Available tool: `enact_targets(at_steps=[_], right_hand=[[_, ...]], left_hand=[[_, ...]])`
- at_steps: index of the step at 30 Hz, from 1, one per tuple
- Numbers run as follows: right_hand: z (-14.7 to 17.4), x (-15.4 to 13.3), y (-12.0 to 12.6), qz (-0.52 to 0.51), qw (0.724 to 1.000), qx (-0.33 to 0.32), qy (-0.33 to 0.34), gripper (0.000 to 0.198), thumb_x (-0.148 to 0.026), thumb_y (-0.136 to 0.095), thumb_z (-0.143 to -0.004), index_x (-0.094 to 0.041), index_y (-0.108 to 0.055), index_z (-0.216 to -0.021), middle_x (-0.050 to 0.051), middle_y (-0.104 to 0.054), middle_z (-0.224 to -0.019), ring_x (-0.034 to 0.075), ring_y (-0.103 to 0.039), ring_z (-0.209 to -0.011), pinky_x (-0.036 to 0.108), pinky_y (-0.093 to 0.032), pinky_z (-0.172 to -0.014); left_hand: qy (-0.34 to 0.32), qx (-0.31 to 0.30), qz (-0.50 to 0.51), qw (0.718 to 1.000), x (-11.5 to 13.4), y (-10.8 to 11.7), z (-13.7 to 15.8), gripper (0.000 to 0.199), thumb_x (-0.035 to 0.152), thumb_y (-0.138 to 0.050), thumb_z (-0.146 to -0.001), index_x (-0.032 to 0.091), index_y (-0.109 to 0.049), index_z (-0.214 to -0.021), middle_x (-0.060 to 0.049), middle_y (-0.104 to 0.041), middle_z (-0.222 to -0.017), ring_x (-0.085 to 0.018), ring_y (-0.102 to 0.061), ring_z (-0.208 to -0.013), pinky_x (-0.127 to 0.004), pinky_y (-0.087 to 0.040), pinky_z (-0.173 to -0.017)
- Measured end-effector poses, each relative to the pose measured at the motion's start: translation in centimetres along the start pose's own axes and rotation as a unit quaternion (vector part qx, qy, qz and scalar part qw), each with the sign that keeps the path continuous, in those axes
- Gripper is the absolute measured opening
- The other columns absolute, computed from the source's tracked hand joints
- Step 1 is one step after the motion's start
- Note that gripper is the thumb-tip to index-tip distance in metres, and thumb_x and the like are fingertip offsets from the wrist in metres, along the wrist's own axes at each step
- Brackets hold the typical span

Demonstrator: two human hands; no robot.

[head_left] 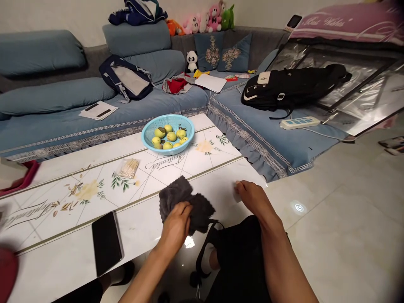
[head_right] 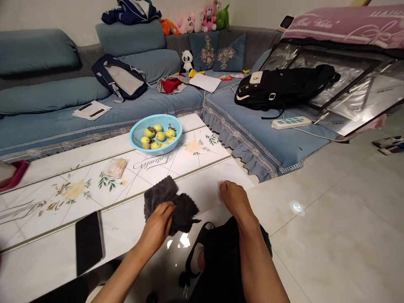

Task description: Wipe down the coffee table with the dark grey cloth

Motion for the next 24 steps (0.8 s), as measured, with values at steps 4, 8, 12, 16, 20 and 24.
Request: enact_targets(at_steps=[4, 8, 12, 16, 20, 24], right_hand=[[0.0, 0.5, -0.4, -0.028, 0.999, -0.014, -0.013, 0.044, -0.035, -0.040, -0.112, -0.022, -0.078, -0.096, 0.010, -0.082, -0.102, 0.025, -0.074, -0.096, 0.031, -0.046, -0.084], [0.5, 0.4, -0.1, -0.033, 0.999, -0.015, -0.005, 0.044, -0.036, -0.040, -0.112, -0.021, -0.078, -0.096, 0.010, -0.082, -0.102, 0.024, -0.074, -0.097, 0.030, -0.047, -0.083], [0.4, 0.5, 0.0, -0.014, 1.000, -0.012, -0.005, 0.042, -0.035, -0.042, -0.111, -0.021, -0.080, -0.098, 0.011, -0.083, -0.100, 0.025, -0.075, -0.097, 0.030, -0.048, -0.083], [-0.7, 1.2, -0.8, 0.017, 1.000, 0.002, -0.016, 0.043, -0.039, -0.044, -0.108, -0.021, -0.082, -0.096, 0.012, -0.083, -0.097, 0.027, -0.076, -0.095, 0.032, -0.049, -0.081], [-1.5, 1.4, -1.4, 0.039, 0.999, 0.000, -0.010, 0.043, -0.042, -0.046, -0.106, -0.021, -0.083, -0.099, 0.013, -0.083, -0.097, 0.029, -0.076, -0.095, 0.034, -0.051, -0.082], [-0.6, 0.2, -1.2, 0.092, 0.995, -0.023, -0.022, 0.048, -0.042, -0.040, -0.107, -0.018, -0.082, -0.113, 0.018, -0.082, -0.107, 0.036, -0.076, -0.105, 0.041, -0.053, -0.087]], left_hand=[[0.085, 0.046, -0.090, 0.991, -5.0, 1.6, 1.9, 0.049, 0.018, -0.041, -0.107, 0.014, -0.058, -0.153, -0.017, -0.059, -0.159, -0.032, -0.055, -0.150, -0.053, -0.048, -0.125], [0.152, 0.036, -0.146, 0.977, -4.4, -1.4, -6.3, 0.060, 0.027, -0.040, -0.109, 0.000, -0.045, -0.162, -0.024, -0.040, -0.172, -0.038, -0.033, -0.164, -0.057, -0.030, -0.135], [0.040, -0.024, -0.121, 0.992, 3.6, -6.7, -13.2, 0.064, 0.027, -0.043, -0.108, -0.002, -0.039, -0.165, -0.020, -0.039, -0.174, -0.033, -0.035, -0.163, -0.048, -0.028, -0.136], [-0.056, -0.017, -0.093, 0.994, 8.3, -9.8, -13.4, 0.059, 0.031, -0.037, -0.112, 0.006, -0.044, -0.165, -0.013, -0.040, -0.175, -0.027, -0.036, -0.163, -0.045, -0.028, -0.136], [0.029, 0.026, -0.090, 0.995, 5.4, -8.3, -11.1, 0.058, 0.032, -0.034, -0.113, 0.008, -0.045, -0.165, -0.012, -0.040, -0.175, -0.028, -0.035, -0.164, -0.048, -0.026, -0.137], [0.152, 0.056, -0.081, 0.983, -0.1, -4.3, -7.6, 0.060, 0.030, -0.039, -0.111, 0.006, -0.044, -0.165, -0.015, -0.036, -0.176, -0.032, -0.032, -0.165, -0.052, -0.025, -0.137]])
Point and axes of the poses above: each hand's wrist, its own z-axis away from the middle knuckle, its own y-axis out of the back of the hand, x = y × z, the point moved 4 cm from there along -z, towards the middle knuckle
